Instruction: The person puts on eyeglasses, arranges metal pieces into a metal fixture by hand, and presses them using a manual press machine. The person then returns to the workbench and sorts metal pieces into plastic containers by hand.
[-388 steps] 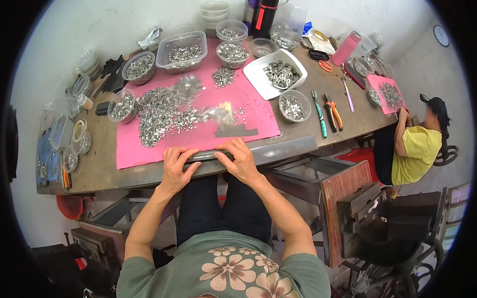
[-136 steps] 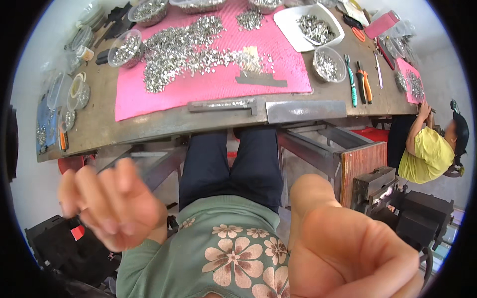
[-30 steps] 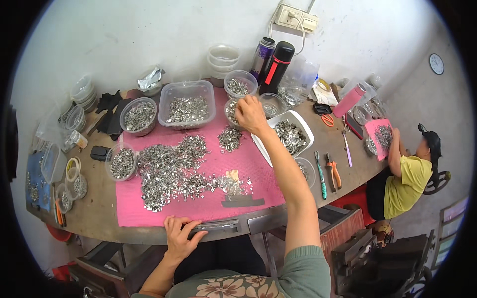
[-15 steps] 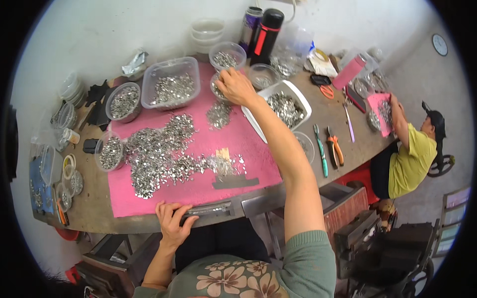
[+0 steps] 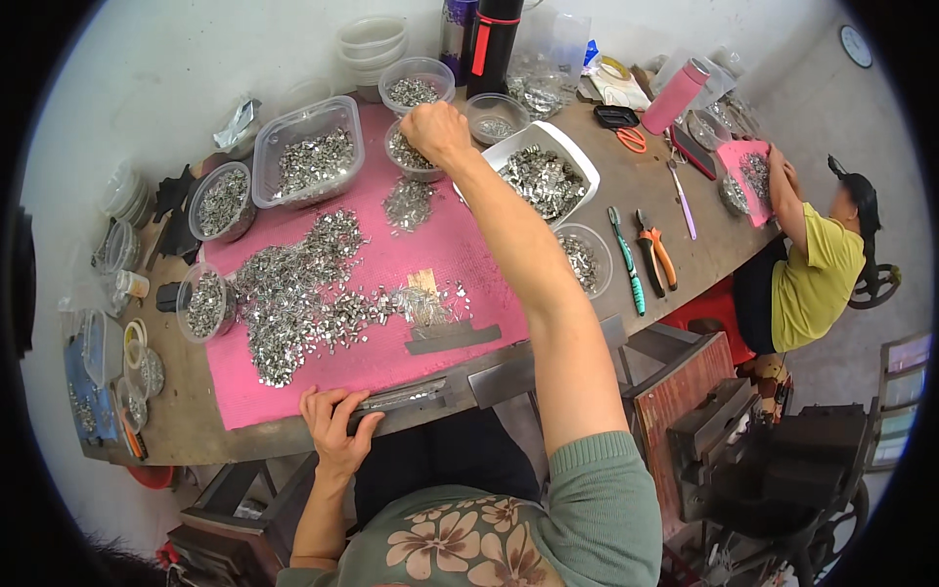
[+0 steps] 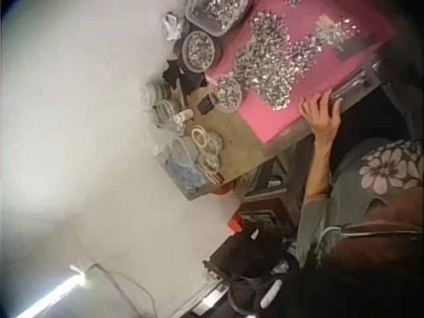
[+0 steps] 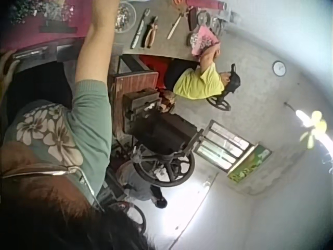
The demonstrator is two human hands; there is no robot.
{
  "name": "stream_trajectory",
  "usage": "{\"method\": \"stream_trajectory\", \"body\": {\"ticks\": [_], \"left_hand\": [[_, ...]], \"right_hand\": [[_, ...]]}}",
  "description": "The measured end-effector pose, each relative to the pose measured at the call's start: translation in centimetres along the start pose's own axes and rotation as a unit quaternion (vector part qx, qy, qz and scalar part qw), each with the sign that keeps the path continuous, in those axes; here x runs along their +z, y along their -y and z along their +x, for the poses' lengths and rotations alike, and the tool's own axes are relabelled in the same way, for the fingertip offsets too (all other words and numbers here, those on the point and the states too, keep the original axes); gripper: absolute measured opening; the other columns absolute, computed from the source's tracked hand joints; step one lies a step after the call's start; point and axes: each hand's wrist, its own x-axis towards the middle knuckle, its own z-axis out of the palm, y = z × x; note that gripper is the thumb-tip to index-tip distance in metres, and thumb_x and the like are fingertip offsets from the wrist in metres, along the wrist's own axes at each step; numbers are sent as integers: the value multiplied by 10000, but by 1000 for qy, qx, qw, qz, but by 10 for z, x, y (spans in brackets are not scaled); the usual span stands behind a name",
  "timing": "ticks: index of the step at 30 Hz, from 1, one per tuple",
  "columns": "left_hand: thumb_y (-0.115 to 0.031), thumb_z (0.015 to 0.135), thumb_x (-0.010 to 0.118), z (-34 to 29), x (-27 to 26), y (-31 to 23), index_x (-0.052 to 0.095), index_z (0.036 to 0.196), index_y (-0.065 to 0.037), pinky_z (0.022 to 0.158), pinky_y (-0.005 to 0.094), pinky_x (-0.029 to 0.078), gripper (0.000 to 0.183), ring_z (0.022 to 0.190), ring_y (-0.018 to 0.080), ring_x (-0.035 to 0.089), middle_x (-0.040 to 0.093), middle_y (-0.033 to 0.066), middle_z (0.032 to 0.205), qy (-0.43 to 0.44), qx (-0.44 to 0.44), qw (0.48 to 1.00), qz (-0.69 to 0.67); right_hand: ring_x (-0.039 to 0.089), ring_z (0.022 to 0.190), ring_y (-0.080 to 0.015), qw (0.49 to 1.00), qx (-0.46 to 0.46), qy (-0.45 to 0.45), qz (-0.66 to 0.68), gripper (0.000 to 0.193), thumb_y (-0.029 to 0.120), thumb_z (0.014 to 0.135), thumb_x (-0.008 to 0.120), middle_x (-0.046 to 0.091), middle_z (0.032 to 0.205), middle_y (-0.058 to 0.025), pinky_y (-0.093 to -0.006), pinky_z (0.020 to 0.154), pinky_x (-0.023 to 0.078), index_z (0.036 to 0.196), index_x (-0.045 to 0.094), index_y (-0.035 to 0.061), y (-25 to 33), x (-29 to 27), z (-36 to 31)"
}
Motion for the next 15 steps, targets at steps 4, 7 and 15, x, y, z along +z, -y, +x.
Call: {"method": "stream_trajectory", "body": {"ticks": [4,7,15], "left_hand": [[-268,721,861,-2,0,1,735,1039,-117,1014,507,366,374,934,245,570,594,48,964,-2,1,1000,2],[-265,723,861,-2,1,0,734,1039,-119,1016,508,366,371,938,246,571,597,47,967,-5,5,1000,0],[-265,722,866,-5,2,3,733,1031,-118,1026,515,368,368,948,248,574,614,48,990,-15,4,1000,6]], "right_hand": [[691,881,-462,996,59,18,71,308,276,854,595,703,915,-283,-522,843,548,889,768,23,6,-4,1],[690,878,-459,988,87,8,129,317,292,841,597,700,906,-278,-505,845,543,896,767,29,0,-6,2],[634,568,-224,950,119,-7,288,382,314,836,589,639,596,-183,-402,612,505,728,700,-36,10,-47,-68]]}}
